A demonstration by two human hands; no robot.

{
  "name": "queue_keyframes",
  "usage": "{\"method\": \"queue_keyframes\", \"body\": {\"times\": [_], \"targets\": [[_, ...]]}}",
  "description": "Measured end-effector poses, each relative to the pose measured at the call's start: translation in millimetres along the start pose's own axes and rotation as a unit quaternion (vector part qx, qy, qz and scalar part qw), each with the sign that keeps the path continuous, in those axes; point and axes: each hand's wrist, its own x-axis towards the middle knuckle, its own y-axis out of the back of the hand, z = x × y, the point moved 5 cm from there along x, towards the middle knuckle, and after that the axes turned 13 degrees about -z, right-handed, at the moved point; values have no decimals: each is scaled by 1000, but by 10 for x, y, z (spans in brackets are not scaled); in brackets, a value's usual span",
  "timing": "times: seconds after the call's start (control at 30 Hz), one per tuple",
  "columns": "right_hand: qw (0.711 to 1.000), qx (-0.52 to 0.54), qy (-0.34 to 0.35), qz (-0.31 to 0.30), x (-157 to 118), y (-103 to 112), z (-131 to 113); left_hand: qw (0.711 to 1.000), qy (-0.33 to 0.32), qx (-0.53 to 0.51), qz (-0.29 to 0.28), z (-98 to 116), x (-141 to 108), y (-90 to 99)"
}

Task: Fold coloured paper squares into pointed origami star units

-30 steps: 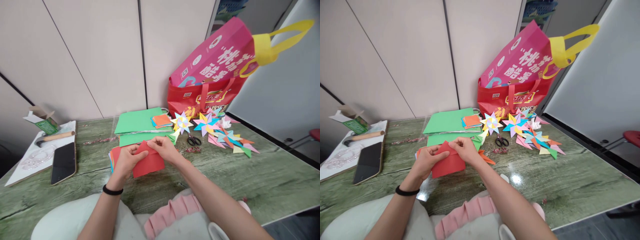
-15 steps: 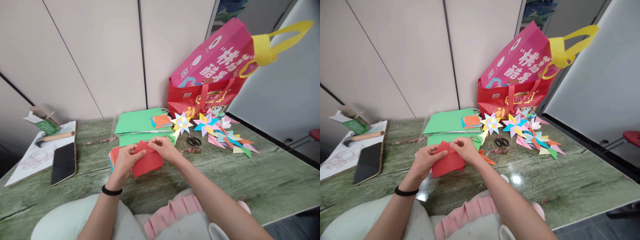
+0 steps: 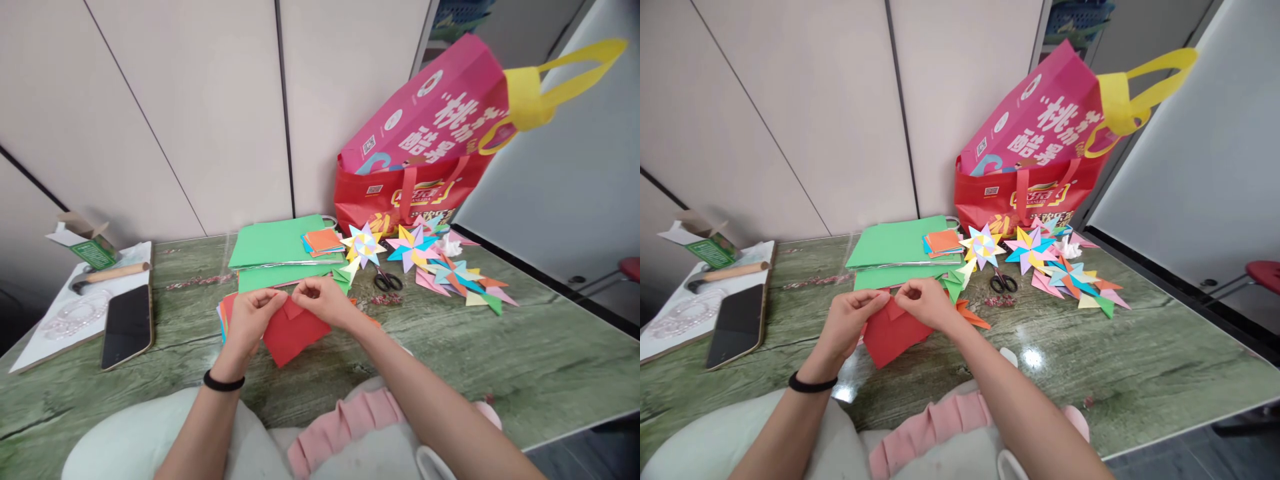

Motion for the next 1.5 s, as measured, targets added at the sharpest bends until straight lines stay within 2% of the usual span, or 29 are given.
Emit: {"method": "queue_keyframes", "body": {"times": [0.33,0.4,0.5,0.63,0.83,0.9,1.0,1.13,1.23,1.37,1.5], "targets": [[1000,-1,-19,-2,11,96,74,997,-1,-20,80,4,-3,117],[1000,2,-29,11,15,142,113,993,-17,-41,108,19,-4,179],[996,39,-50,62,17,237,184,984,-47,-69,156,65,-13,277],[985,134,-49,100,15,252,200,988,-40,-67,135,74,2,253],[990,141,5,31,9,68,67,995,-22,-53,76,23,16,113],[990,136,14,26,3,53,50,997,-25,-40,57,23,21,92],[990,125,24,62,-9,108,40,995,-79,15,63,101,16,119],[986,104,55,114,-28,199,7,972,-169,130,102,279,-41,170],[986,52,74,139,-55,234,-44,976,-137,163,45,290,-46,109],[978,-48,123,158,-109,246,-164,990,-74,118,-35,191,-25,21],[963,-128,185,150,-146,212,-258,994,-60,72,-48,118,9,11]]}}
